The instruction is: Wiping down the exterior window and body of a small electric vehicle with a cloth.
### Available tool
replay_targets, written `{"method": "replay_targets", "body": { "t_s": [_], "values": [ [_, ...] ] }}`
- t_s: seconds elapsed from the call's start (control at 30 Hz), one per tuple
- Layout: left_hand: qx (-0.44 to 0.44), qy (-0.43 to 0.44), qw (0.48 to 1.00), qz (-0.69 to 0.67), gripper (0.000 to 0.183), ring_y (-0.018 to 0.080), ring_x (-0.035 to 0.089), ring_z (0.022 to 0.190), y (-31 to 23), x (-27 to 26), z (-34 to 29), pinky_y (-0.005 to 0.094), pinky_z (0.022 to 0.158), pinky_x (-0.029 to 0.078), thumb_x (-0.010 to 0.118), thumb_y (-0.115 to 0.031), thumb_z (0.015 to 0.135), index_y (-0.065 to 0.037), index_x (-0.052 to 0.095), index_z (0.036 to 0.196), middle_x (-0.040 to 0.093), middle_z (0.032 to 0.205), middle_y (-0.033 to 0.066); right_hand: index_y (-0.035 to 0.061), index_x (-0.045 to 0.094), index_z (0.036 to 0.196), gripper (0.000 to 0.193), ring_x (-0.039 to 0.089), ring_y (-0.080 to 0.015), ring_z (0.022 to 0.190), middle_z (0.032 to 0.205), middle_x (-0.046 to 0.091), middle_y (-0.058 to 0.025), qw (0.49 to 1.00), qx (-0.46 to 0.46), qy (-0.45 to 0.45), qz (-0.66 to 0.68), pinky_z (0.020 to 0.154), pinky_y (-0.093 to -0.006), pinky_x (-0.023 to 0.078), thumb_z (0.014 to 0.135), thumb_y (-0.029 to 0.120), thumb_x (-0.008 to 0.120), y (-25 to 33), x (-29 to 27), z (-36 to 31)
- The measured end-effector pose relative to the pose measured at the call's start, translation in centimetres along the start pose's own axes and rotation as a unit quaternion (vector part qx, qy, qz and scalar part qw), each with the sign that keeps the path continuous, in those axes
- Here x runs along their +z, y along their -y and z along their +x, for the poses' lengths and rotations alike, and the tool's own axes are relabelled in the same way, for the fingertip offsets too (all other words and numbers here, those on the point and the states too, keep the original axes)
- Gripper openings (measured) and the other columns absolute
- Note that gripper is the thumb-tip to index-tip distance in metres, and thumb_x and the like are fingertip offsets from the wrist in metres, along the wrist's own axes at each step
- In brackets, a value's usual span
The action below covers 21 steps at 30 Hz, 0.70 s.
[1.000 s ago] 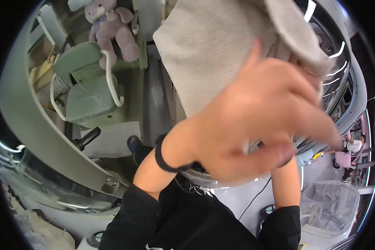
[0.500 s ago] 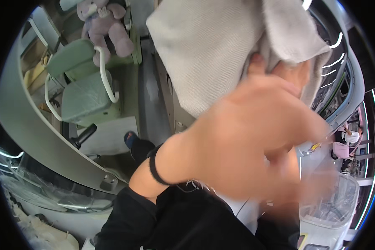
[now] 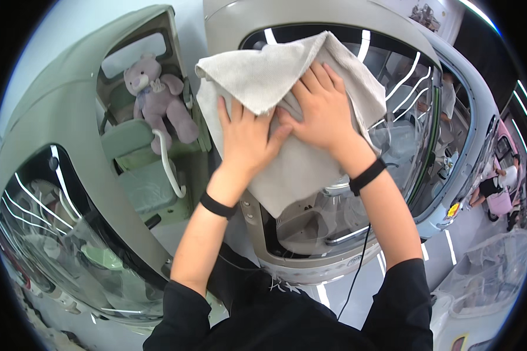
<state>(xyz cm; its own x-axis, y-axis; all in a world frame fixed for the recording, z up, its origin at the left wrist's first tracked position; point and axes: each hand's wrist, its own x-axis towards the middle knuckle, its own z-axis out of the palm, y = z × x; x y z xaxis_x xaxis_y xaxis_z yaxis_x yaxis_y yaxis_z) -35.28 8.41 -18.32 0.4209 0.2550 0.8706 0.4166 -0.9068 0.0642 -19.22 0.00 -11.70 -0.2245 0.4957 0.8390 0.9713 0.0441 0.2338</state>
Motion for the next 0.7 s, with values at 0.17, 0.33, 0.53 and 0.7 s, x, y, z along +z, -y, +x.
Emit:
{"method": "replay_targets", "body": {
  "t_s": [0.17,0.33,0.53,0.7],
  "values": [
    [0.088,-0.02,0.995,0.047,0.06,0.0437,0.035,0.145,-1.7,0.4,9.2,0.0746,0.114,0.017,0.058,-0.06,0.094,-0.017,0.065,0.135,0.054,0.146,0.013,0.009,0.059,0.138,0.067,0.046,-0.0309,0.14,0.144,0.056,-0.0105,0.994,0.061,-0.08,-0.035,0.118,-0.0498,0.03,0.084,0.046,0.071,-5.2,-1.0,1.5],
    [0.17,-0.013,0.982,0.075,0.067,0.0416,0.027,0.153,-7.2,3.7,15.7,0.0717,0.118,0.012,0.05,-0.067,0.095,-0.025,0.056,0.147,0.047,0.155,0.012,0.0077,0.052,0.144,0.07,0.045,-0.0386,0.14,0.149,0.052,-0.0159,0.977,0.171,-0.115,-0.047,0.114,-0.0557,0.035,0.09,0.049,0.067,-11.7,-3.2,-0.7],
    [0.203,0.052,0.975,0.077,0.075,0.0377,0.021,0.156,-16.9,9.9,17.7,0.0693,0.121,0.006,0.041,-0.072,0.095,-0.028,0.048,0.155,0.036,0.165,0.0112,0.0039,0.046,0.15,0.063,0.043,-0.0435,0.14,0.147,0.051,-0.0241,0.94,0.299,-0.147,-0.072,0.115,-0.0532,0.034,0.099,0.04,0.058,-19.4,-4.4,-10.2],
    [0.247,0.124,0.959,0.065,0.074,0.0361,0.021,0.156,-20.7,12.0,14.3,0.0671,0.122,0.004,0.042,-0.071,0.095,-0.026,0.052,0.152,0.038,0.165,0.0097,0.002,0.037,0.156,0.061,0.037,-0.0462,0.144,0.154,0.042,-0.0289,0.919,0.369,-0.119,-0.069,0.118,-0.0518,0.031,0.103,0.03,0.051,-17.3,-5.1,-18.0]
  ]
}}
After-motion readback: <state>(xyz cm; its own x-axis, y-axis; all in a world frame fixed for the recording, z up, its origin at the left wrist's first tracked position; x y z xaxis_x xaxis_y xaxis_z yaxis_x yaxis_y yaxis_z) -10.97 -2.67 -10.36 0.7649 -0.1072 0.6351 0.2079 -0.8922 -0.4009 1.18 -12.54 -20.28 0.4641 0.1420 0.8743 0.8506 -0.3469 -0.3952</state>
